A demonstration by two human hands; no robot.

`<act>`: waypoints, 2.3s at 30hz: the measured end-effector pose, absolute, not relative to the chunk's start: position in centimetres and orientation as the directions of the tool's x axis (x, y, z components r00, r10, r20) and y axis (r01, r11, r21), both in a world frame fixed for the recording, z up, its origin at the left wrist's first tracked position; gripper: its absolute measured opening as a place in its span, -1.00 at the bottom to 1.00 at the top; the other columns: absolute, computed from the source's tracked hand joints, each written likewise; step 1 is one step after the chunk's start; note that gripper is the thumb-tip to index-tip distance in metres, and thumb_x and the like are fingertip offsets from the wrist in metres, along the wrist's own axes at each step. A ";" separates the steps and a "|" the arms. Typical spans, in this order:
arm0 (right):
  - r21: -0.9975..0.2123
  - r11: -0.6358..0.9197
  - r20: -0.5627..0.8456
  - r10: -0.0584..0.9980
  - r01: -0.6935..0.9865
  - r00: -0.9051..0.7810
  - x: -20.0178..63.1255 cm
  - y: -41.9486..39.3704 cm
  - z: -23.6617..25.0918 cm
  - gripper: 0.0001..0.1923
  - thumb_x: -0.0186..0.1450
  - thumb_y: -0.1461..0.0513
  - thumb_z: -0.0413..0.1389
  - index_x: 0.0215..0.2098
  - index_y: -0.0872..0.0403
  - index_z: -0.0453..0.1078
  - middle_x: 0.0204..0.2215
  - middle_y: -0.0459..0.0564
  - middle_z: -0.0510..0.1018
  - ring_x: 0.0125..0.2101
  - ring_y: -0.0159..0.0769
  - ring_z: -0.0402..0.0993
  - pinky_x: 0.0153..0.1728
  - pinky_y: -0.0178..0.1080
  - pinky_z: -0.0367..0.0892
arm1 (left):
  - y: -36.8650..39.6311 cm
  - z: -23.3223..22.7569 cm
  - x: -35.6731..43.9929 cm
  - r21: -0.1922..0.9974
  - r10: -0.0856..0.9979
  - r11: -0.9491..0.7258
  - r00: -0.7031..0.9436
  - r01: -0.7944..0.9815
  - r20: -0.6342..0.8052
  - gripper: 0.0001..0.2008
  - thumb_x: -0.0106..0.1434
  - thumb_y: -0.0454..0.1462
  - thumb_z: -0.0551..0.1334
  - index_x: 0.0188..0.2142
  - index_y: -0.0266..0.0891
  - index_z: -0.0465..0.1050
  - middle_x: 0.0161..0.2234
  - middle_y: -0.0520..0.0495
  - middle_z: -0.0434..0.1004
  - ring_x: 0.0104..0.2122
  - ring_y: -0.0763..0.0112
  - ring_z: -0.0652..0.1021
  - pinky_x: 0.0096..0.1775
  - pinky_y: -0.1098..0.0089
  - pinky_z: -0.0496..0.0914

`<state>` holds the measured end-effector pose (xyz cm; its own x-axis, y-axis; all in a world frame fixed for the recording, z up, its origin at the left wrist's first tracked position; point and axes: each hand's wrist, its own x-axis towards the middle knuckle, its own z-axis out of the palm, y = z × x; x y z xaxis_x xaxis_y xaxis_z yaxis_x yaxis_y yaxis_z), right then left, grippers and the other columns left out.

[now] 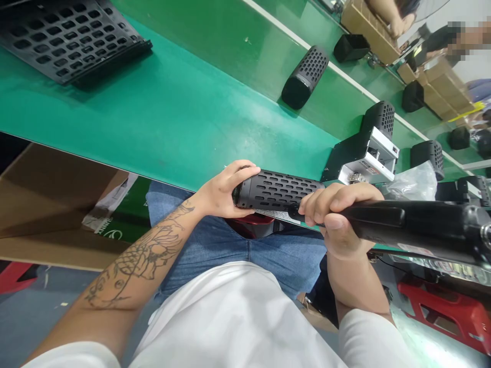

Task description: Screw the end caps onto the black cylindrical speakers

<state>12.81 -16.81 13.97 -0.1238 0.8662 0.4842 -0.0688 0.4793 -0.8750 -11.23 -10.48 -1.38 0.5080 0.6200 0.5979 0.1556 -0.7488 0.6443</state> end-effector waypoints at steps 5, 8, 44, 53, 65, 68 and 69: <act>-0.882 0.466 0.472 0.870 -0.072 -0.141 12.9 -17.0 13.6 -0.83 0.32 0.27 0.40 -0.23 -0.03 0.49 -0.53 -0.20 0.54 -0.60 -0.35 0.49 -0.42 -0.16 0.61 | -10.6 -1.4 -11.3 0.644 0.627 -0.746 0.509 0.173 0.590 0.05 0.12 -0.17 0.57 0.49 -0.09 0.12 0.32 -0.40 0.31 0.31 -0.17 0.48 0.29 -0.15 0.48; -0.881 0.469 0.471 0.867 -0.053 -0.164 13.0 -17.5 13.9 -0.81 0.29 0.30 0.40 -0.19 -0.02 0.52 -0.51 -0.19 0.56 -0.57 -0.32 0.54 -0.40 -0.14 0.62 | -10.7 -1.5 -11.3 0.633 0.626 -0.751 0.509 0.188 0.591 0.08 0.11 -0.17 0.57 0.51 -0.07 0.09 0.32 -0.39 0.29 0.32 -0.17 0.47 0.29 -0.16 0.49; -0.902 0.431 0.430 0.902 -0.017 0.039 10.7 -20.0 17.4 -0.73 0.32 -0.05 0.42 -0.18 -0.18 0.50 -0.57 -0.23 0.45 -0.67 -0.27 0.38 -0.50 -0.05 0.54 | -11.8 -2.0 -10.1 0.631 0.641 -0.750 0.456 0.200 0.617 0.07 0.12 -0.13 0.56 0.51 -0.12 0.08 0.30 -0.40 0.29 0.28 -0.14 0.50 0.20 -0.09 0.57; -0.861 0.507 0.508 0.854 -0.044 -0.112 7.4 -16.8 15.1 -0.77 0.32 0.09 0.44 -0.25 -0.09 0.49 -0.58 -0.20 0.53 -0.66 -0.27 0.46 -0.51 -0.10 0.54 | -12.0 -2.2 -9.9 0.641 0.648 -0.743 0.440 0.190 0.621 0.05 0.14 -0.11 0.55 0.50 -0.09 0.08 0.30 -0.38 0.30 0.24 -0.11 0.53 0.14 -0.03 0.60; -0.886 0.451 0.464 0.858 -0.110 -0.222 7.3 -15.9 14.0 -0.75 0.30 0.20 0.44 -0.29 -0.06 0.43 -0.55 -0.24 0.51 -0.66 -0.34 0.46 -0.53 -0.16 0.56 | -11.8 -2.5 -9.7 0.625 0.642 -0.754 0.433 0.202 0.633 -0.03 0.17 -0.07 0.52 0.46 -0.16 0.14 0.27 -0.40 0.33 0.24 -0.12 0.52 0.17 -0.04 0.57; -0.891 0.442 0.453 0.855 -0.102 -0.252 7.5 -15.6 13.7 -0.76 0.31 0.20 0.42 -0.30 -0.07 0.42 -0.57 -0.25 0.52 -0.66 -0.33 0.45 -0.52 -0.16 0.56 | -11.9 -2.5 -9.6 0.626 0.640 -0.755 0.428 0.196 0.638 -0.03 0.17 -0.09 0.52 0.46 -0.15 0.14 0.28 -0.40 0.34 0.25 -0.12 0.51 0.20 -0.06 0.55; -0.892 0.441 0.452 0.853 -0.103 -0.260 7.5 -15.6 13.5 -0.75 0.30 0.20 0.42 -0.30 -0.07 0.42 -0.57 -0.25 0.52 -0.66 -0.33 0.45 -0.52 -0.16 0.56 | -11.9 -2.6 -9.6 0.627 0.642 -0.753 0.426 0.197 0.638 -0.02 0.16 -0.09 0.52 0.47 -0.14 0.13 0.28 -0.39 0.34 0.26 -0.12 0.51 0.20 -0.06 0.55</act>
